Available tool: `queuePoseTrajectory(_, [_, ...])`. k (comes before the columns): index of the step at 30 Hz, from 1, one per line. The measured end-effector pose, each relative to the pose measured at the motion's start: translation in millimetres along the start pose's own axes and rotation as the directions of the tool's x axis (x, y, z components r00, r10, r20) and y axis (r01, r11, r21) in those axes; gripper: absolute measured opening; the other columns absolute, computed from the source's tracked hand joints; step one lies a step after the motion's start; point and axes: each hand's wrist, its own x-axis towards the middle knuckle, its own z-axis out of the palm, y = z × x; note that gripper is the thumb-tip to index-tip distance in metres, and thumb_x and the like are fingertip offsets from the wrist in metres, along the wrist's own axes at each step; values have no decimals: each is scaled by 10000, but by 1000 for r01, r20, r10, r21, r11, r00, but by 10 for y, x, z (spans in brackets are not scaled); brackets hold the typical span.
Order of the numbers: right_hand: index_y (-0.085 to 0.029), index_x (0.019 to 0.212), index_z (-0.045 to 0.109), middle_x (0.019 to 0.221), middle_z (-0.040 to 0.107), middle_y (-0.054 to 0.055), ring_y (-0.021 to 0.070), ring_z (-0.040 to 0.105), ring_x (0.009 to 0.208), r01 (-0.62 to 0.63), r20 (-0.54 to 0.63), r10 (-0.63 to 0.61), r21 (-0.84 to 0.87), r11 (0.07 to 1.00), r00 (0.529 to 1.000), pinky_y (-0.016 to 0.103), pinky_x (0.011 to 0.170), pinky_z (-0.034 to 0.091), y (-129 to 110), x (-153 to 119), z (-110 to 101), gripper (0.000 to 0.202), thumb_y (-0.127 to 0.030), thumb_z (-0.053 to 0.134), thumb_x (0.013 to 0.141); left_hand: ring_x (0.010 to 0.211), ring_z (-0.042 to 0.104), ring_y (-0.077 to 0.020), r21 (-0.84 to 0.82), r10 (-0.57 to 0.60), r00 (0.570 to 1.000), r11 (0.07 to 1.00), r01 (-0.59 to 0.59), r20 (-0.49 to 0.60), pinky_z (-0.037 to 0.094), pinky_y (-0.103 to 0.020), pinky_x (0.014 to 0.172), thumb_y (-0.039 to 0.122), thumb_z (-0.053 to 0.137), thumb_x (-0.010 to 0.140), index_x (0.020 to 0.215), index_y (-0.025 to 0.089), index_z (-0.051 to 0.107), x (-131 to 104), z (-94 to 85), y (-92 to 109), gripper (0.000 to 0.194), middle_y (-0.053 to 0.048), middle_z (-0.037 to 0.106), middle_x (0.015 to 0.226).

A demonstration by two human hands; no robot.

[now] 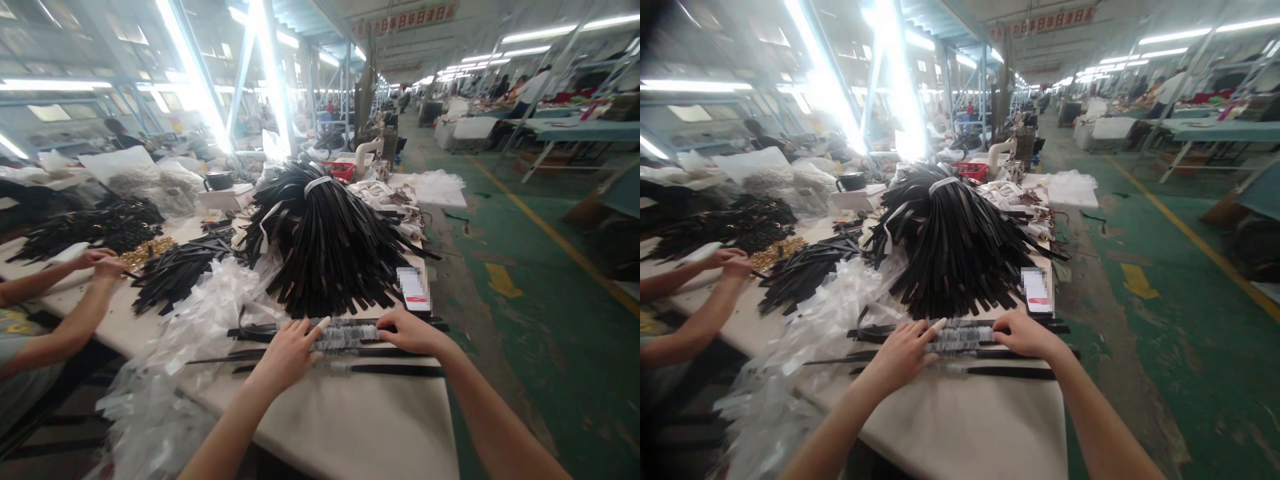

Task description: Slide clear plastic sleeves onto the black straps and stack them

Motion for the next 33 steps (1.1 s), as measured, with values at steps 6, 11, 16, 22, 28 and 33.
queuePoseTrajectory(6, [-169, 1168, 703, 1081, 729, 120, 242, 674, 984, -203, -400, 134, -135, 970, 907, 334, 917, 487, 503, 265, -4, 312, -272, 603, 891, 1232, 554, -313, -9, -171, 980, 985, 171, -99, 382, -500, 1096, 241, 615, 895, 1390, 202, 535, -357, 651, -292, 504, -144, 594, 1352])
queuePoseTrajectory(11, [-165, 1300, 600, 1047, 724, 113, 224, 680, 915, -346, -681, 202, -80, 935, 704, 322, 852, 501, 468, 763, -504, 403, -350, 561, 944, 1072, 630, -284, 11, -110, 980, 993, 114, -167, 497, -430, 913, 99, 517, 910, 1144, 203, 684, -520, 659, -331, 305, -130, 669, 1236])
queuePoseTrajectory(16, [-126, 1143, 672, 1085, 722, 196, 301, 672, 1055, -502, -637, 336, -95, 859, 694, 372, 915, 475, 384, 1249, -717, 374, -416, 631, 910, 1157, 621, -305, -4, -190, 955, 981, 194, -230, 484, -486, 983, 66, 461, 908, 1306, 198, 627, -568, 708, -208, 451, -151, 670, 1277])
queuePoseTrajectory(22, [-114, 1067, 666, 1038, 726, 214, 320, 681, 1049, -541, -593, 420, -31, 841, 687, 380, 914, 468, 430, 1524, -557, 265, -316, 610, 906, 1425, 432, -310, -104, -319, 917, 948, 302, -239, 406, -533, 1131, 154, 434, 948, 1477, 218, 474, -708, 1048, -64, 534, -134, 513, 1510])
queuePoseTrajectory(28, [-119, 1207, 568, 1073, 710, 181, 300, 668, 1022, -493, -600, 420, 48, 869, 681, 369, 888, 476, 474, 1544, -519, 408, -331, 645, 868, 1378, 487, -291, -282, -396, 874, 905, 319, -281, 425, -539, 1116, 84, 398, 916, 1466, 248, 461, -751, 1054, -41, 578, -124, 538, 1472])
queuePoseTrajectory(33, [-96, 1215, 573, 926, 723, 130, 268, 675, 899, -390, -602, 378, 119, 913, 703, 366, 846, 490, 341, 1425, -560, 438, -274, 649, 822, 1226, 578, -287, -345, -515, 778, 848, 402, -360, 451, -497, 1073, 110, 417, 914, 1281, 179, 603, -542, 762, -418, 417, -145, 640, 1266])
